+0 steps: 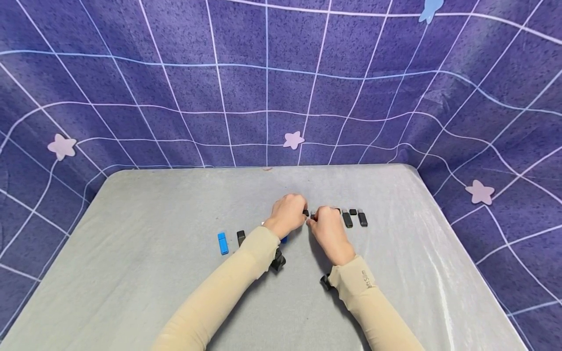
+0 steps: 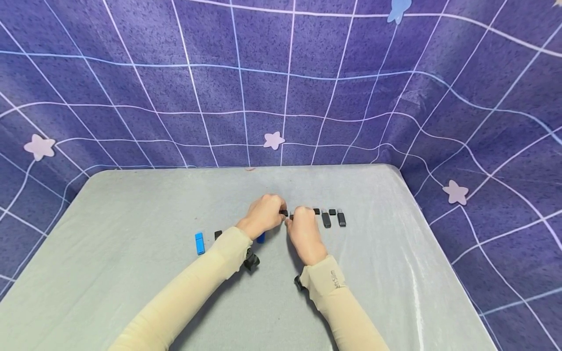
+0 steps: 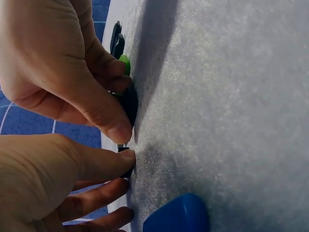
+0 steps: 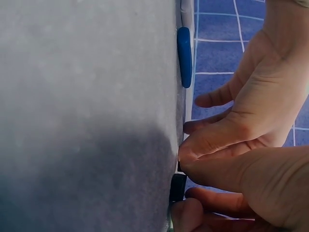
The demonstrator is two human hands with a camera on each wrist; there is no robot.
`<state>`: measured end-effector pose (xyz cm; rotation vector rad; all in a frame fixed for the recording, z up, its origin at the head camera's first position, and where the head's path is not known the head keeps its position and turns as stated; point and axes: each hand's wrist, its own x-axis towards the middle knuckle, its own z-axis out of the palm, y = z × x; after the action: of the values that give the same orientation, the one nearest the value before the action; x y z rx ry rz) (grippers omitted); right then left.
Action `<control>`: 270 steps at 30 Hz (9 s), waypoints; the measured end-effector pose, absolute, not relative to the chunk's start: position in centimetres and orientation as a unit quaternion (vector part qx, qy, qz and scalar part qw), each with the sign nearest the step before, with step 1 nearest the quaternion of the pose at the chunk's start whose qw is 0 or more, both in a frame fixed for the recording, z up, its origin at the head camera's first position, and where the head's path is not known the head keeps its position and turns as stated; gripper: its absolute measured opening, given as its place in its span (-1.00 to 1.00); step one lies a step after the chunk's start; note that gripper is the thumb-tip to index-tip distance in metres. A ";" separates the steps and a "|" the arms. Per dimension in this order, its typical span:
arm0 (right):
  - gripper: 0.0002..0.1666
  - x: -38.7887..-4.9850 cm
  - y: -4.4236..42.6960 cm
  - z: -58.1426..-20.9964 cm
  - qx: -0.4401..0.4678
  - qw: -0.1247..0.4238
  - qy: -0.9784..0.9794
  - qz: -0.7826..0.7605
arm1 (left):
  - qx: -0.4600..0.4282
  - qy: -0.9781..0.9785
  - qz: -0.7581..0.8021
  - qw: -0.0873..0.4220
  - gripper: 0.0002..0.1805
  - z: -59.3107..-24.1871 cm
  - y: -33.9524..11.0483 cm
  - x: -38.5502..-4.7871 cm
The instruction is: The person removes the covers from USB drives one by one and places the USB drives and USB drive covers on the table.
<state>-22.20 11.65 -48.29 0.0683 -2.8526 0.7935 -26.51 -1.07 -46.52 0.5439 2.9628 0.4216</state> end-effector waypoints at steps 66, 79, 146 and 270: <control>0.25 -15.7 11.9 -47.2 0.368 -0.013 -0.917 0.154 | 0.280 0.950 0.137 -0.019 0.09 -47.7 -17.4 -9.1; 0.00 -17.5 8.0 -46.8 0.343 -0.059 -0.932 0.105 | 0.264 0.955 0.131 -0.041 0.11 -47.3 -19.0 -8.5; -0.71 -13.5 12.0 -43.3 0.438 0.131 -0.853 0.251 | 0.310 0.928 0.196 -0.066 -0.59 -45.0 -9.5 -12.0; -0.59 -12.9 11.7 -42.3 0.466 0.115 -0.855 0.195 | 0.409 0.887 0.168 -0.132 -0.71 -43.4 -9.2 -12.1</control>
<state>-12.85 11.65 -42.31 1.3674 -2.5065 0.5728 -12.11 -9.19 -43.43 1.4046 3.0495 0.5772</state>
